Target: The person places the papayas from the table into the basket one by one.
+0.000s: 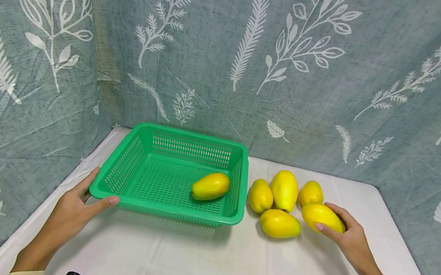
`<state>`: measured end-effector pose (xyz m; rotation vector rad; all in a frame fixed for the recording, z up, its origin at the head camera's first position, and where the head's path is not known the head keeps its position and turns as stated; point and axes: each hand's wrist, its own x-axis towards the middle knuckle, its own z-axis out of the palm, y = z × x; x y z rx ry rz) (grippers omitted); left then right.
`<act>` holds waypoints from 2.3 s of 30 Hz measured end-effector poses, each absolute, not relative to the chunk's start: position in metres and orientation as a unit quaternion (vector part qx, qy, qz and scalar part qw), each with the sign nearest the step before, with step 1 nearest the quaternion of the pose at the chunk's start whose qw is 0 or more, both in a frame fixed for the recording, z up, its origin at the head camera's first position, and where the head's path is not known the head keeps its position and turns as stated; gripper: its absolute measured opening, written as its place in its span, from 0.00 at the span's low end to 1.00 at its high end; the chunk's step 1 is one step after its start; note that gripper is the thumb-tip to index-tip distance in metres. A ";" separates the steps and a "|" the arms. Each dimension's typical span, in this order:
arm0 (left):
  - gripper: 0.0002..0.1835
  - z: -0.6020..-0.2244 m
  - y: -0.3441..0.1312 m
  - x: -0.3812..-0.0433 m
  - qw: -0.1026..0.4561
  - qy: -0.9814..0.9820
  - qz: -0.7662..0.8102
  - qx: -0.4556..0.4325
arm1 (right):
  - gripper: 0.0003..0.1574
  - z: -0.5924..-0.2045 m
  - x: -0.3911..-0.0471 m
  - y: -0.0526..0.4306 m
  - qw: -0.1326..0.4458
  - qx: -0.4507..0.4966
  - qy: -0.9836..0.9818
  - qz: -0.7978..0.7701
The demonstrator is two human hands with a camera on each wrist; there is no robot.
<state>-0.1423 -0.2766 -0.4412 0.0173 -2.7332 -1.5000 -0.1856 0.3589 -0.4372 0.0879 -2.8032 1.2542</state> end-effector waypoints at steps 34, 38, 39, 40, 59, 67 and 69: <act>0.55 -0.437 -0.276 -0.144 -0.008 -0.878 -0.478 0.015 | 0.39 -0.402 -0.187 0.270 0.031 0.133 -0.849 0.510; 0.55 -0.437 -0.277 -0.144 0.002 -0.882 -0.472 0.014 | 0.39 -0.403 -0.189 0.262 0.024 0.135 -0.845 0.517; 0.55 -0.437 -0.276 -0.144 0.004 -0.882 -0.471 0.012 | 0.39 -0.404 -0.189 0.260 0.021 0.134 -0.843 0.520; 0.55 -0.438 -0.276 -0.144 0.006 -0.881 -0.473 0.011 | 0.40 -0.405 -0.190 0.258 0.018 0.134 -0.843 0.521; 0.54 -0.439 -0.276 -0.144 0.007 -0.873 -0.488 0.012 | 0.41 -0.402 -0.192 0.200 -0.004 0.187 -0.809 0.557; 0.54 -0.441 -0.276 -0.145 0.011 -0.874 -0.486 0.007 | 0.43 -0.403 -0.193 0.176 -0.027 0.206 -0.797 0.567; 0.54 -0.442 -0.277 -0.145 0.009 -0.874 -0.487 0.006 | 0.43 -0.403 -0.193 0.171 -0.033 0.206 -0.797 0.567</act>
